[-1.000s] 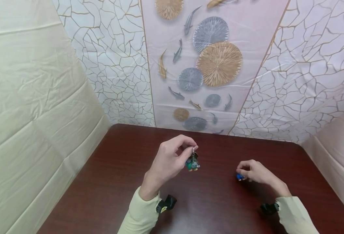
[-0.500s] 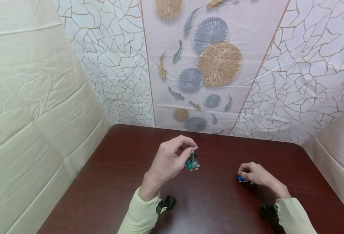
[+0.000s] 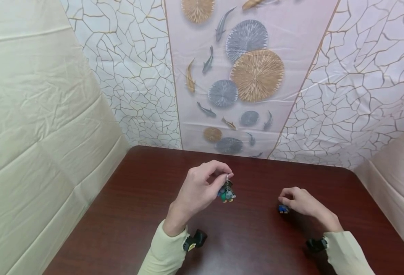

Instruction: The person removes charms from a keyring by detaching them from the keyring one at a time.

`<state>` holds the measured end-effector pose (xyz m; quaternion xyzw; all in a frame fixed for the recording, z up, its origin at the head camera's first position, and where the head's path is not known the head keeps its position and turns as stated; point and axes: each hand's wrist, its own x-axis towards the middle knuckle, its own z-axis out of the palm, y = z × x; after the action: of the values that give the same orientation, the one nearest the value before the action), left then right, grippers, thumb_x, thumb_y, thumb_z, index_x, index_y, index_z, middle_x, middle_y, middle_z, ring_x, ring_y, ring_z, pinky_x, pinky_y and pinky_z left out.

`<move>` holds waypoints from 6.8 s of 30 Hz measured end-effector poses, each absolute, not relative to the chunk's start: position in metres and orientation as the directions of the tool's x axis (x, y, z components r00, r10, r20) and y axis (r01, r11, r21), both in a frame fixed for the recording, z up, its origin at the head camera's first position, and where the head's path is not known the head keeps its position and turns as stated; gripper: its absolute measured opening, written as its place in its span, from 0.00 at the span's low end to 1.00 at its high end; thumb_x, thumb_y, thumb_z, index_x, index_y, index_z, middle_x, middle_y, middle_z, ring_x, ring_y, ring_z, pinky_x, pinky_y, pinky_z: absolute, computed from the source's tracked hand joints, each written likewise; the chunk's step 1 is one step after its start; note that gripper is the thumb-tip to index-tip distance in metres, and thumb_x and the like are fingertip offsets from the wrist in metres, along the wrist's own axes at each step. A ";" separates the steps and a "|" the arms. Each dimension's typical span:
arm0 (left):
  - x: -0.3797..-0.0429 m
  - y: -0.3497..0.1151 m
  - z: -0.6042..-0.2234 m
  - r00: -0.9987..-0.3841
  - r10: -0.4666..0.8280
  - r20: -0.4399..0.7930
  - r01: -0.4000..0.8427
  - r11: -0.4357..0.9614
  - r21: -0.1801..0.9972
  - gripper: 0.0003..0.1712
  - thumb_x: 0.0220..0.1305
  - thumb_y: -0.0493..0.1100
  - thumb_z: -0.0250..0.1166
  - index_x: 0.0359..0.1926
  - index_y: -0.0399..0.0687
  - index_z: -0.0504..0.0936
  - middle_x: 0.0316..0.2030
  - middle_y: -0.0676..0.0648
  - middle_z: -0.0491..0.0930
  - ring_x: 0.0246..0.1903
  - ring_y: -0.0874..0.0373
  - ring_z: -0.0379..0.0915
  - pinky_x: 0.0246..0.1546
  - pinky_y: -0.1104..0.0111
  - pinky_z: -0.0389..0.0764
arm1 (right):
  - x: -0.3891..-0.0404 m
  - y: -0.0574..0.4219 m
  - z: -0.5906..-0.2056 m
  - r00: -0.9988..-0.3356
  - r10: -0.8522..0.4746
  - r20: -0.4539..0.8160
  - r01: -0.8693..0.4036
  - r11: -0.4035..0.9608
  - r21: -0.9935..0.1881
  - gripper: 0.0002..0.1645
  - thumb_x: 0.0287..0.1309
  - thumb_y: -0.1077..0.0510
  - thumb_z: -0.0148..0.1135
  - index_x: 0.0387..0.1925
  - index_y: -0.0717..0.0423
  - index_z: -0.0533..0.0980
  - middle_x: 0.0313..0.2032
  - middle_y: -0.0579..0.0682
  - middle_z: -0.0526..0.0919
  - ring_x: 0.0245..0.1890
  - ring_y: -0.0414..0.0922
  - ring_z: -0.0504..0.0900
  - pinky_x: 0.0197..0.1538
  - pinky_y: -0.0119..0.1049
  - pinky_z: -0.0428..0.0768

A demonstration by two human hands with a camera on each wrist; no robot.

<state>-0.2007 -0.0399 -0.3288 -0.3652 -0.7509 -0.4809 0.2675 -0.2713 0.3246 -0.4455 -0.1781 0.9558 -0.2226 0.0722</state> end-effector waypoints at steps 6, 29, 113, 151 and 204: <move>-0.201 -0.040 -0.329 -0.580 0.306 0.755 0.813 0.265 0.518 0.04 0.62 0.33 0.66 0.37 0.46 0.83 0.33 0.51 0.86 0.31 0.67 0.79 0.31 0.80 0.80 | -0.264 0.315 -0.433 -0.921 -0.380 -0.080 -0.302 0.830 -0.468 0.09 0.67 0.52 0.58 0.35 0.50 0.80 0.20 0.40 0.74 0.20 0.34 0.70 0.27 0.30 0.68; -0.199 -0.035 -0.328 -0.576 0.326 0.749 0.813 0.322 0.485 0.03 0.63 0.37 0.67 0.37 0.50 0.83 0.32 0.55 0.85 0.30 0.69 0.74 0.33 0.83 0.76 | -0.245 0.248 -0.370 -0.874 -0.460 0.160 -0.481 0.762 -0.433 0.04 0.66 0.49 0.61 0.37 0.39 0.81 0.33 0.36 0.83 0.29 0.33 0.75 0.35 0.31 0.75; -0.200 -0.025 -0.330 -0.357 0.421 0.834 0.934 0.157 0.320 0.06 0.64 0.31 0.63 0.38 0.45 0.82 0.33 0.52 0.82 0.36 0.67 0.77 0.40 0.82 0.77 | -0.186 0.183 -0.339 -0.633 -0.420 0.650 -0.768 0.443 -0.462 0.22 0.50 0.71 0.65 0.45 0.46 0.79 0.38 0.39 0.77 0.31 0.32 0.75 0.36 0.23 0.74; -0.194 -0.022 -0.336 -0.475 0.525 0.706 0.846 0.052 0.531 0.04 0.64 0.35 0.64 0.39 0.46 0.78 0.30 0.52 0.82 0.30 0.70 0.75 0.33 0.79 0.80 | -0.169 0.177 -0.318 -0.448 -0.341 0.826 -0.883 0.312 -0.351 0.13 0.48 0.74 0.68 0.34 0.58 0.82 0.31 0.48 0.80 0.30 0.33 0.73 0.32 0.22 0.72; -0.195 -0.014 -0.337 -0.369 0.602 0.708 0.905 0.058 0.422 0.05 0.64 0.34 0.63 0.38 0.48 0.78 0.30 0.55 0.82 0.29 0.76 0.76 0.33 0.87 0.76 | -0.154 0.189 -0.323 -0.517 -0.407 0.753 -0.853 0.321 -0.413 0.23 0.41 0.78 0.62 0.33 0.49 0.77 0.24 0.37 0.75 0.22 0.27 0.70 0.22 0.18 0.65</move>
<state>-0.1946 -0.0144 -0.3368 -0.5336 -0.7060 -0.4314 0.1753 -0.1536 0.1891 -0.3233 -0.4107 0.7667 -0.4134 -0.2695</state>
